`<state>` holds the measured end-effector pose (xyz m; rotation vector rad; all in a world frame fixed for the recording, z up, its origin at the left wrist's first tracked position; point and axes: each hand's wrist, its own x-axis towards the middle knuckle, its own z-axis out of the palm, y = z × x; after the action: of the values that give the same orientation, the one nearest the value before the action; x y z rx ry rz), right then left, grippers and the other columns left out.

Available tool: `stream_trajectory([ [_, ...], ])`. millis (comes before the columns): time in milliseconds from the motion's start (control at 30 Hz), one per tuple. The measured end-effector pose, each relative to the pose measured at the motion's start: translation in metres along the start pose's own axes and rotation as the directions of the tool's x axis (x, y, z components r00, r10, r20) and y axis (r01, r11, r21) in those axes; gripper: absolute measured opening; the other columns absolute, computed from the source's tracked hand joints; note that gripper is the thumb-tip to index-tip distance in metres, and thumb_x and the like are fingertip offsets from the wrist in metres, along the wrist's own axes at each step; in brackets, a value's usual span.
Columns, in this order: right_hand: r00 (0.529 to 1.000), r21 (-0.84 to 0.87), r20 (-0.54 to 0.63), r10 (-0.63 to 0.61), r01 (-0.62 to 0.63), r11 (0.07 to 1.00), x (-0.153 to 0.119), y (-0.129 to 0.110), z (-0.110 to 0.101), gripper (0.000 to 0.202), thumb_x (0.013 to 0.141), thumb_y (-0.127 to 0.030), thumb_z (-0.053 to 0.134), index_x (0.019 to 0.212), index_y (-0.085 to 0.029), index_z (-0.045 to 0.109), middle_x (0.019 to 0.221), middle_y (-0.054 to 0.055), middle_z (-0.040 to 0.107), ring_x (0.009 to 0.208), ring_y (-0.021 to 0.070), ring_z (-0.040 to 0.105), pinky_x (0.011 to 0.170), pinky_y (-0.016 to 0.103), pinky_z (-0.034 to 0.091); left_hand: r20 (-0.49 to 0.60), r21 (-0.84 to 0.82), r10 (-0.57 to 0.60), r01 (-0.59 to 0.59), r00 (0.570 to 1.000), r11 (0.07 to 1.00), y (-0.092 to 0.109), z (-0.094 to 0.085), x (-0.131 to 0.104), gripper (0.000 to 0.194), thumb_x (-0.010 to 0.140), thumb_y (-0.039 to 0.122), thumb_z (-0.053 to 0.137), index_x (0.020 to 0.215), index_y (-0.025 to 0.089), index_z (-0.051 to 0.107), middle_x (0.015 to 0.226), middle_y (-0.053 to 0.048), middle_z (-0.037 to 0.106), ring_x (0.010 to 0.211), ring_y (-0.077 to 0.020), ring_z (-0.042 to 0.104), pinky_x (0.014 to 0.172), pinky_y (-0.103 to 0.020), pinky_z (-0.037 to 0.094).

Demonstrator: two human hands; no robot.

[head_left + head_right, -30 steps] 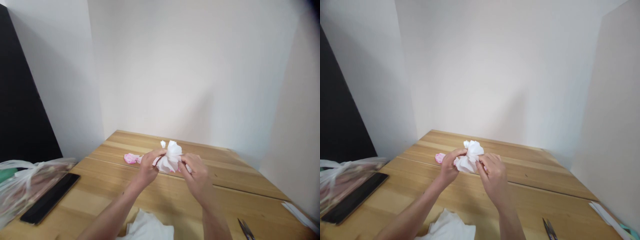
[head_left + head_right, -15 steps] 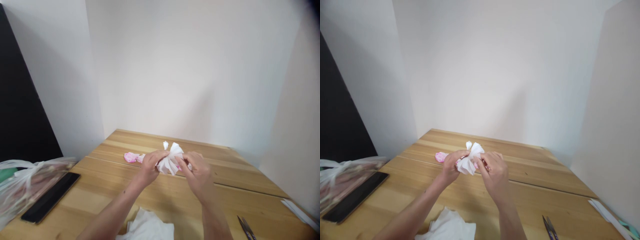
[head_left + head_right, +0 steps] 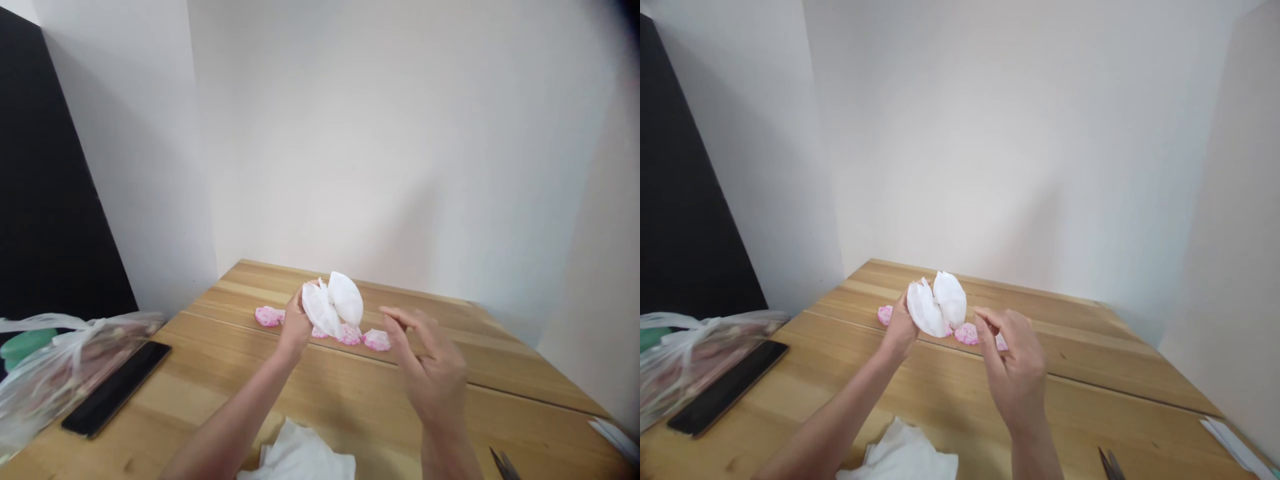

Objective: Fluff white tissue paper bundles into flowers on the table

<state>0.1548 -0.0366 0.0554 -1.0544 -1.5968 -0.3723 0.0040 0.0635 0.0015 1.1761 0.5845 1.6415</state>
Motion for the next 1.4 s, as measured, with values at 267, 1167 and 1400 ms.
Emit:
stream_trajectory([
  [267, 0.995, 0.044, 0.091, -0.033, 0.029, 0.999, 0.001, 0.000, 0.006, 0.008, 0.088, -0.020, 0.056, 0.090, -0.024, 0.063, 0.077, -0.002, 0.064, 0.072, 0.0134, 0.057, 0.071, 0.030, 0.040, 0.026, 0.049, 0.025, -0.026, 0.999, 0.998, 0.004, 0.002, -0.002, 0.032, 0.071, 0.019, 0.062, 0.103, 0.016, 0.062, 0.089, -0.005, 0.071, 0.089, -0.0157, 0.063, 0.080, -0.023, 0.049],
  [1167, 0.974, 0.027, 0.224, 0.019, -0.026, 0.999, 0.001, 0.015, 0.021, 0.013, 0.087, -0.025, 0.053, 0.080, -0.022, 0.064, 0.120, 0.007, 0.059, 0.114, 0.0235, 0.051, 0.093, 0.043, 0.041, 0.446, 0.553, 0.492, -0.663, 0.747, 0.504, -0.005, -0.008, -0.015, 0.039, 0.077, 0.007, 0.052, 0.112, 0.022, 0.061, 0.102, -0.008, 0.071, 0.091, -0.0185, 0.067, 0.079, -0.030, 0.053],
  [1400, 0.999, 0.061, 0.025, 0.038, -0.040, 0.997, 0.002, 0.007, 0.007, 0.012, 0.088, -0.024, 0.053, 0.087, -0.023, 0.065, 0.118, 0.008, 0.061, 0.111, 0.0241, 0.055, 0.094, 0.045, 0.042, 0.204, 0.060, -0.071, 0.060, 0.976, 0.996, 0.007, 0.003, -0.006, 0.041, 0.071, 0.025, 0.067, 0.111, 0.018, 0.061, 0.094, -0.007, 0.071, 0.084, -0.0176, 0.065, 0.071, -0.027, 0.053],
])
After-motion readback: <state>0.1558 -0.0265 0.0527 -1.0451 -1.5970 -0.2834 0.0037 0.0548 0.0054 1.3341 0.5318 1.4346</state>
